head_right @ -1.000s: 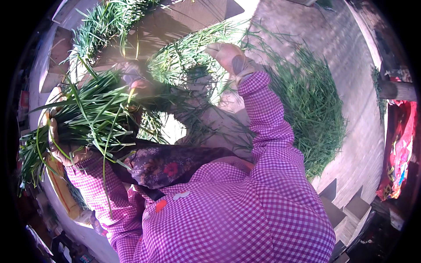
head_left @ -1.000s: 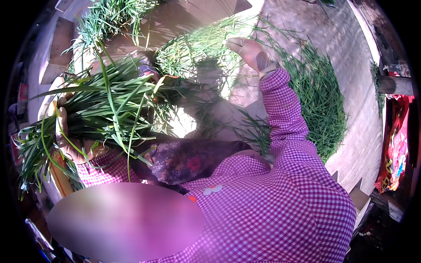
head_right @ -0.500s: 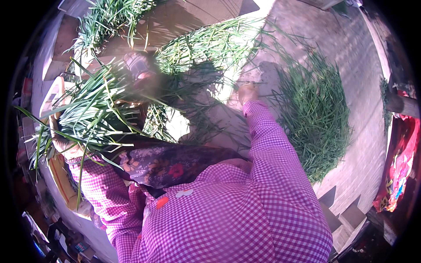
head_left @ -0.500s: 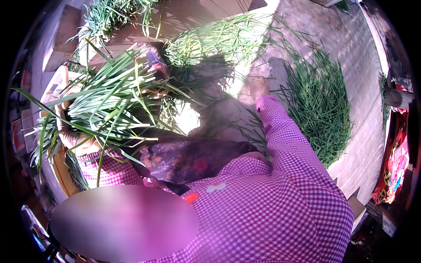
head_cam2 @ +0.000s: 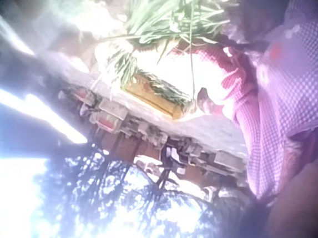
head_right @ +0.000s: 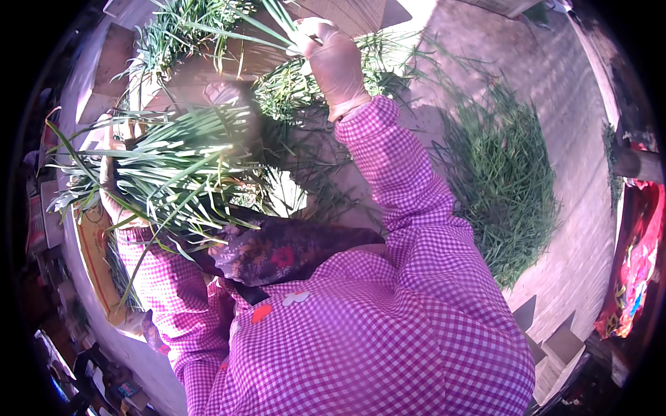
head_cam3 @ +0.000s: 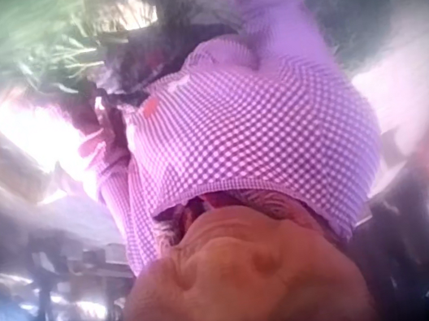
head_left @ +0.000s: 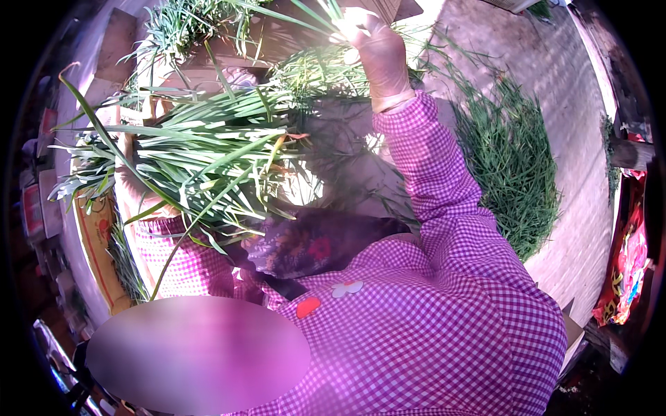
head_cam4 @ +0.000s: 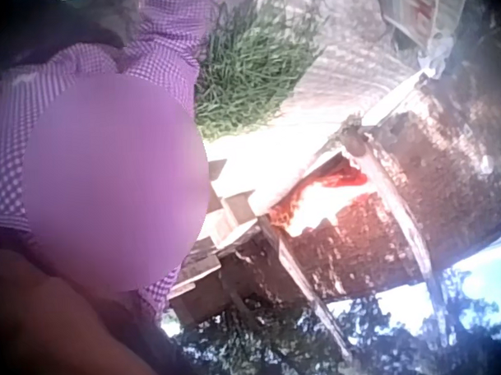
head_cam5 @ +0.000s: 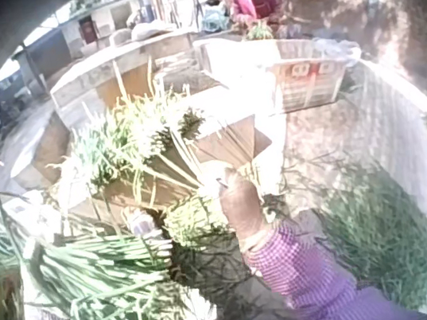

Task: The person sorts through bundles of green onions by hand, peeling away dry or damaged outer layers and placing the cleaned stalks into a plastic crate while moving a basket of produce aside.

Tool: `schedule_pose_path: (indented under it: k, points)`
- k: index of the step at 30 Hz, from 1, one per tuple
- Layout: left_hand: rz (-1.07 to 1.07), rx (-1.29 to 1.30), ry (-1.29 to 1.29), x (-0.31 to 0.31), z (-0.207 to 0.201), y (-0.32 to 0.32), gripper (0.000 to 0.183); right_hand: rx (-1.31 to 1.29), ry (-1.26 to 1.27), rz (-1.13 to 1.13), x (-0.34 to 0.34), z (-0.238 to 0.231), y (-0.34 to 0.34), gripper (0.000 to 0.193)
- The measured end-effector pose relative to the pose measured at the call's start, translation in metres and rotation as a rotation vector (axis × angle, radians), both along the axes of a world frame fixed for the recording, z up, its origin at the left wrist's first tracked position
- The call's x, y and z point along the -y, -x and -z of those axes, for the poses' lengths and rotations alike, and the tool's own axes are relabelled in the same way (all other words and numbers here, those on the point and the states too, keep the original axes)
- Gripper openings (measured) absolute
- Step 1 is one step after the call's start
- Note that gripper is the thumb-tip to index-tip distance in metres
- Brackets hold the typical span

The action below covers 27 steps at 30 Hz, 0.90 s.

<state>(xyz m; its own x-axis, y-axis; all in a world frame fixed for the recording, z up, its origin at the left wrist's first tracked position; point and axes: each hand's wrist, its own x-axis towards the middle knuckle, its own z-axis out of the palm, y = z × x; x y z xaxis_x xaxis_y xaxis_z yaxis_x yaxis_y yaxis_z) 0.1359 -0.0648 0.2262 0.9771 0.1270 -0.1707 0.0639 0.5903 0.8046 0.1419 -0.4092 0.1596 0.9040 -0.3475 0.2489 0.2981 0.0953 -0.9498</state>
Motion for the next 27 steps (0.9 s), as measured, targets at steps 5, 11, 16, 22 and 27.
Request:
schedule_pose_path:
  k: [5,11,16,22,27]
  points:
    - [0.172,0.011,0.021,0.030,-0.011,0.016,0.041,0.629,0.884,-0.169,-0.086,-0.014,-0.007,0.017]
    - [0.316,0.238,0.166,0.023,-0.013,0.030,0.037,0.436,0.638,-0.445,-0.103,0.002,0.002,0.026]
    - [0.105,0.276,0.028,-0.089,-0.021,0.007,0.032,0.088,0.582,-0.101,-0.057,0.093,0.020,0.021]
    - [0.219,0.377,-0.171,-0.167,-0.045,0.024,0.042,0.290,1.652,-0.703,-0.098,0.231,0.131,0.040]
    - [0.164,0.564,-0.097,-0.159,-0.046,0.062,0.038,0.275,1.645,-0.976,-0.104,0.307,0.158,0.027]
